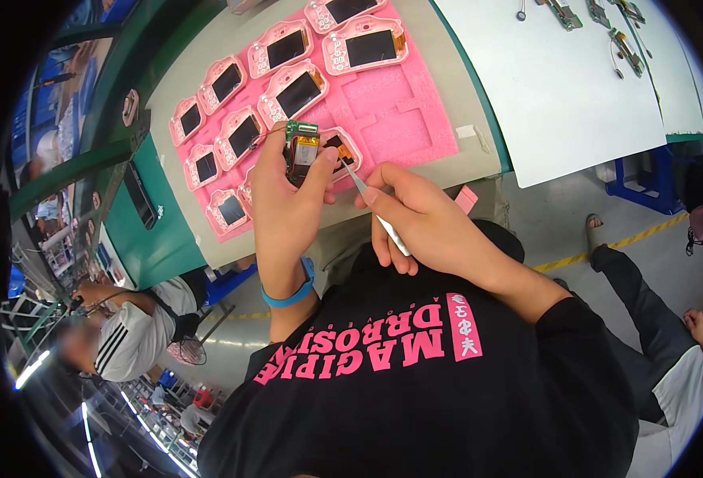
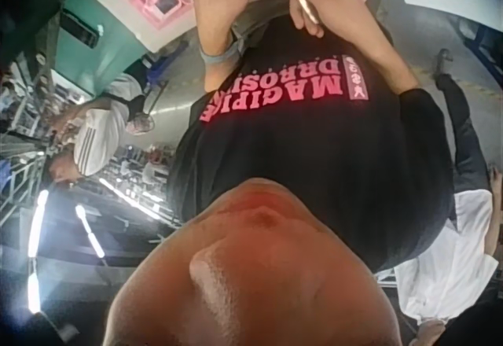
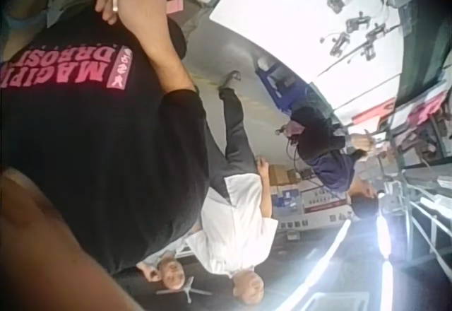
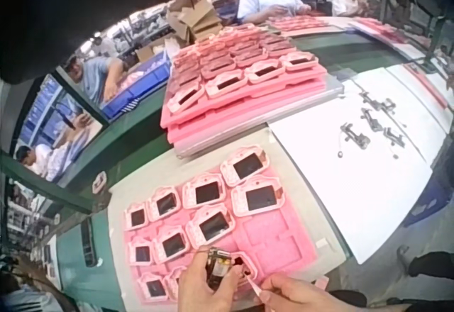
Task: Assembling components and managing wiring for small handheld electronic devices at a manufacturing workstation.
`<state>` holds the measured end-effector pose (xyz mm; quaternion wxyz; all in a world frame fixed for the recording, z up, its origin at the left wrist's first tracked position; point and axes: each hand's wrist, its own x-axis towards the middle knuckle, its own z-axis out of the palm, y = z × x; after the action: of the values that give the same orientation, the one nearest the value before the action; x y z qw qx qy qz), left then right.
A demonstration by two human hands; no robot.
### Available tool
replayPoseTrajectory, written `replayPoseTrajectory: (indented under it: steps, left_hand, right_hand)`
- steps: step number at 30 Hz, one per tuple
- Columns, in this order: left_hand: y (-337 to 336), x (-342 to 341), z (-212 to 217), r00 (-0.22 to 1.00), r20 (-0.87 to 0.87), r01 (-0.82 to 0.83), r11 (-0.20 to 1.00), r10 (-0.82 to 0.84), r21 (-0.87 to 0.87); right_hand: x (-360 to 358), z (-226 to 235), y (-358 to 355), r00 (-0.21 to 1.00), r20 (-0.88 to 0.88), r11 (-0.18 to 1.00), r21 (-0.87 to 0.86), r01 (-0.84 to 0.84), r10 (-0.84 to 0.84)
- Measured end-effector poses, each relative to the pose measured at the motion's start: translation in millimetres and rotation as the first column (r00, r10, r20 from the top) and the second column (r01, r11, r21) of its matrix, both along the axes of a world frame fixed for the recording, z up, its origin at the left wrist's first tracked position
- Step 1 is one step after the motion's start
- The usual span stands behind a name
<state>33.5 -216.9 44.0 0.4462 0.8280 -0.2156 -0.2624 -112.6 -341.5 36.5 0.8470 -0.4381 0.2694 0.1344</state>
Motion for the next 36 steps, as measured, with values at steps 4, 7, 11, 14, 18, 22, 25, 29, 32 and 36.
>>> replayPoseTrajectory:
  steps: [4,7,11,14,18,22,25,29,32,36]
  left_hand:
    - [2,2,-1,0.999,0.037,0.017,1.0,-0.017,-0.013]
    - [9,3,3,0.996,0.052,0.081,0.996,-0.078,-0.039]
    - [27,6,25,0.974,-0.211,0.08,0.996,-0.086,-0.033]
    - [36,6,33,0.885,-0.462,0.057,0.998,-0.054,-0.009]
    - [37,6,21,0.86,-0.491,0.103,0.99,-0.136,-0.094]
    - [32,6,18,0.862,-0.493,0.08,0.992,-0.12,-0.101]
    - [31,6,19,0.863,-0.493,0.078,0.993,-0.114,-0.092]
    - [32,6,21,0.864,-0.493,0.09,0.995,-0.104,-0.053]
    - [35,5,21,0.873,-0.476,0.103,0.994,-0.109,-0.038]
    - [34,5,22,0.881,-0.457,0.109,0.993,-0.12,-0.049]
  right_hand:
    - [1,-3,1,1.0,0.024,1.0,-0.025,-0.003,0.004]
    - [-4,-5,-2,0.998,0.063,1.0,-0.021,-0.003,0.005]
    - [-11,-16,5,0.986,0.168,0.987,-0.156,0.05,-0.023]
    - [-14,-20,10,0.964,0.262,0.954,-0.279,0.109,-0.033]
    - [-11,-10,7,0.981,0.193,0.898,-0.435,0.059,0.029]
    - [-13,-16,9,0.975,0.219,0.825,-0.557,0.095,0.036]
    - [-14,-16,7,0.974,0.222,0.782,-0.615,0.103,0.046]
    - [-16,-15,7,0.977,0.203,0.739,-0.668,0.087,0.068]
    - [-17,-15,9,0.968,0.231,0.715,-0.693,0.093,0.097]
    - [-17,-12,7,0.969,0.223,0.697,-0.712,0.084,0.111]
